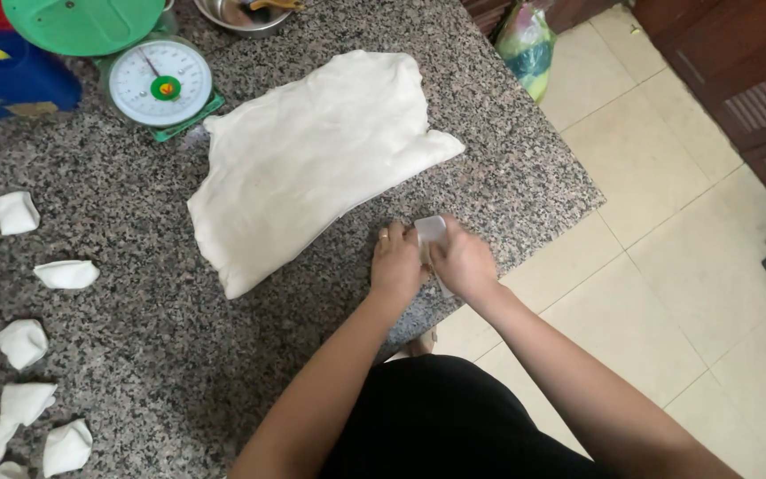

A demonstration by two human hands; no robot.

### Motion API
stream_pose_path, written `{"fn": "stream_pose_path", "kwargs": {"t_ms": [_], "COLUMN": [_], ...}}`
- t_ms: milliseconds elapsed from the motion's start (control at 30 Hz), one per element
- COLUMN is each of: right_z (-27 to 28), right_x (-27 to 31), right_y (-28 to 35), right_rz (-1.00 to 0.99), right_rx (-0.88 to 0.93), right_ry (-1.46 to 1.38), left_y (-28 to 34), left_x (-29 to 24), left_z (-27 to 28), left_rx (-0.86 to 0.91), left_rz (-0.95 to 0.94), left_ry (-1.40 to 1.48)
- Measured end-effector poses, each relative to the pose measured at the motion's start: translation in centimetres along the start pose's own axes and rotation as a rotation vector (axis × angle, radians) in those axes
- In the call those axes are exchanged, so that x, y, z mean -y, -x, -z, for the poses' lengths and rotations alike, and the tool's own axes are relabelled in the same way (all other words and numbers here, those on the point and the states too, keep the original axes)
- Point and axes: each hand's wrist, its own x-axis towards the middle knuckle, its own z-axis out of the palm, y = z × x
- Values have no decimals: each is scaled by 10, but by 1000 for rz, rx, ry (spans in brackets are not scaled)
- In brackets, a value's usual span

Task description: Portioning dough using a scraper and weighing the pieces on a scale.

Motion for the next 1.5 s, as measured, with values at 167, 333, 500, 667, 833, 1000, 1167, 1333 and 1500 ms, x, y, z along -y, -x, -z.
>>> {"fn": "stream_pose_path", "kwargs": {"t_ms": [167, 333, 500, 667, 833, 1000, 1167, 1333, 1500], "right_z": [13, 2, -4, -9, 14, -4, -8, 7, 7], "right_x": [19, 24, 18, 14, 26, 21, 21, 33, 34], "right_y": [0, -10, -23, -24, -13, -12, -13, -4, -2], "right_rz": [14, 35, 99, 100, 90, 161, 152, 143, 147], "right_rx": [74, 118, 62, 50, 73, -118, -131, -116, -124], "right_ry": [72, 73, 64, 62, 0, 60, 76, 99, 78], "left_y": [-4, 2, 9, 9, -9, -44, -60, -67, -71], "left_x": [4, 7, 5, 26, 65, 179, 240, 265, 288], "left_z": [-10, -10, 0, -2, 130, 287, 359, 358, 346], "left_rx": [65, 88, -40, -16, -348, -1095, -1040, -932, -843], "left_rz": [38, 70, 59, 89, 262, -3, 135, 309, 347], "left_ry": [-8, 56, 191, 282, 443, 170, 86, 89, 186]}}
